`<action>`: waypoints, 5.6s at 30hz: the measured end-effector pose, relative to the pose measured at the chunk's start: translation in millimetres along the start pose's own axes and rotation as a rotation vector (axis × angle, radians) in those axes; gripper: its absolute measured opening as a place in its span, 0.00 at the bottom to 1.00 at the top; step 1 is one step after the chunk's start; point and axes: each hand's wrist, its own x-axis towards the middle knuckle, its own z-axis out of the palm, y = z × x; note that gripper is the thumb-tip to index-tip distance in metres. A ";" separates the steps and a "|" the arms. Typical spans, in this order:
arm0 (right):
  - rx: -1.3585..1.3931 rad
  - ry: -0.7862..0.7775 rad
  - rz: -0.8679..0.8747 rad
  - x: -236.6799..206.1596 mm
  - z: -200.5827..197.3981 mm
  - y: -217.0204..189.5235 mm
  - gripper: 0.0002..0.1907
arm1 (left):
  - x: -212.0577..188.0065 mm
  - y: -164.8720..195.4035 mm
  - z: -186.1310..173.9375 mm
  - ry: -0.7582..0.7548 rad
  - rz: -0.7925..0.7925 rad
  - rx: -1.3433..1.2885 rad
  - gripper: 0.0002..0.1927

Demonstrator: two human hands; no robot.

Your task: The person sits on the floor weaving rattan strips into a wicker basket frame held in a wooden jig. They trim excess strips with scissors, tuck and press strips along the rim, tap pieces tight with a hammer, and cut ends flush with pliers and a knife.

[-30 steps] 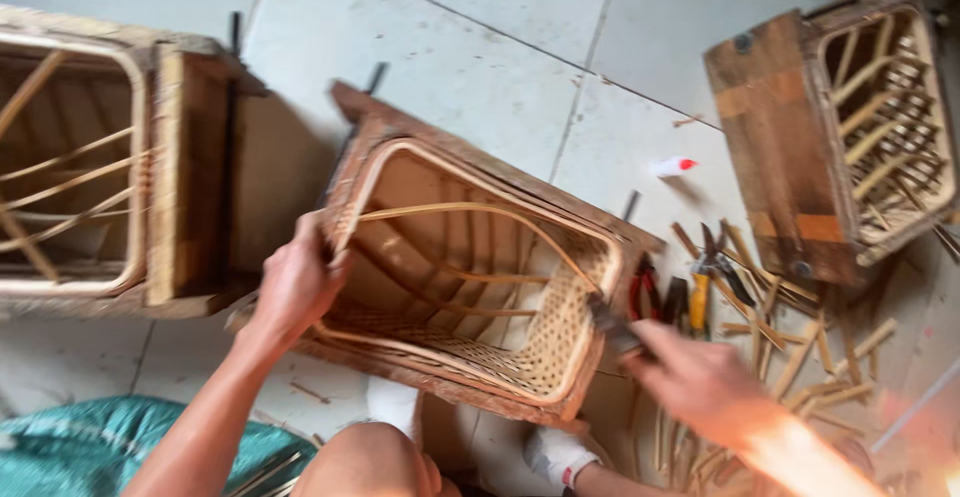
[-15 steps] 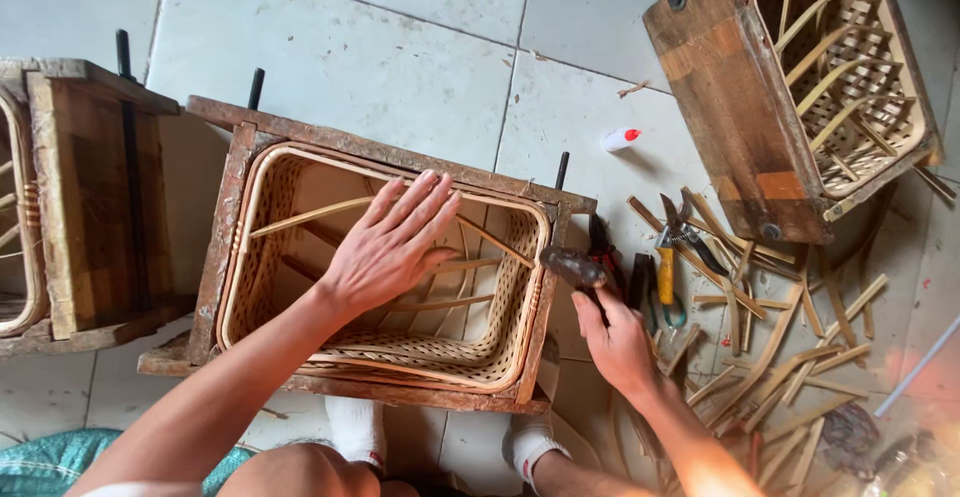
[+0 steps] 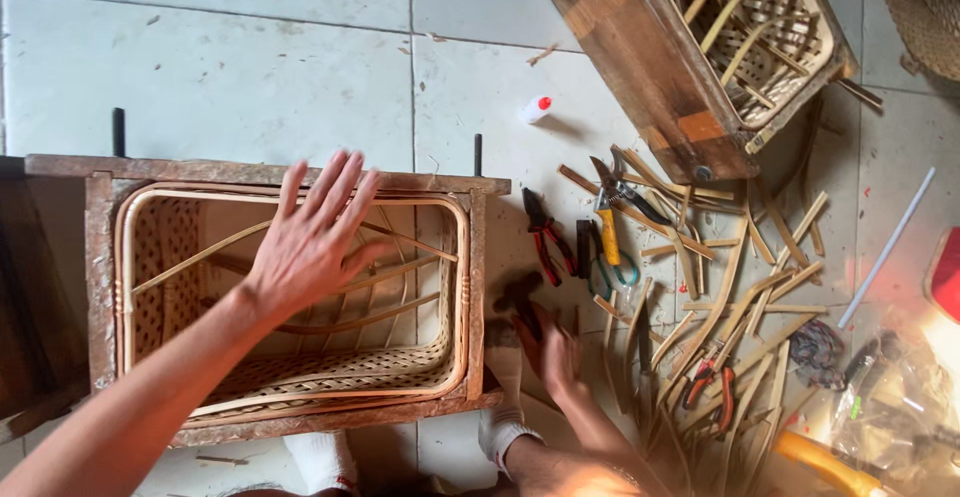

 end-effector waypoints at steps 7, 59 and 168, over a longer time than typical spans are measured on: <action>0.115 -0.168 0.051 41.5 0.1 -33.2 0.17 | 95.7 -4.7 28.5 -0.675 -0.047 0.027 0.37; 1.297 -0.518 0.767 36.9 -93.0 -265.9 0.21 | 103.0 25.9 46.8 -0.364 0.050 0.038 0.28; 0.191 0.164 0.225 -32.7 -56.3 37.8 0.15 | -110.6 -62.1 -36.1 0.198 -0.330 0.118 0.22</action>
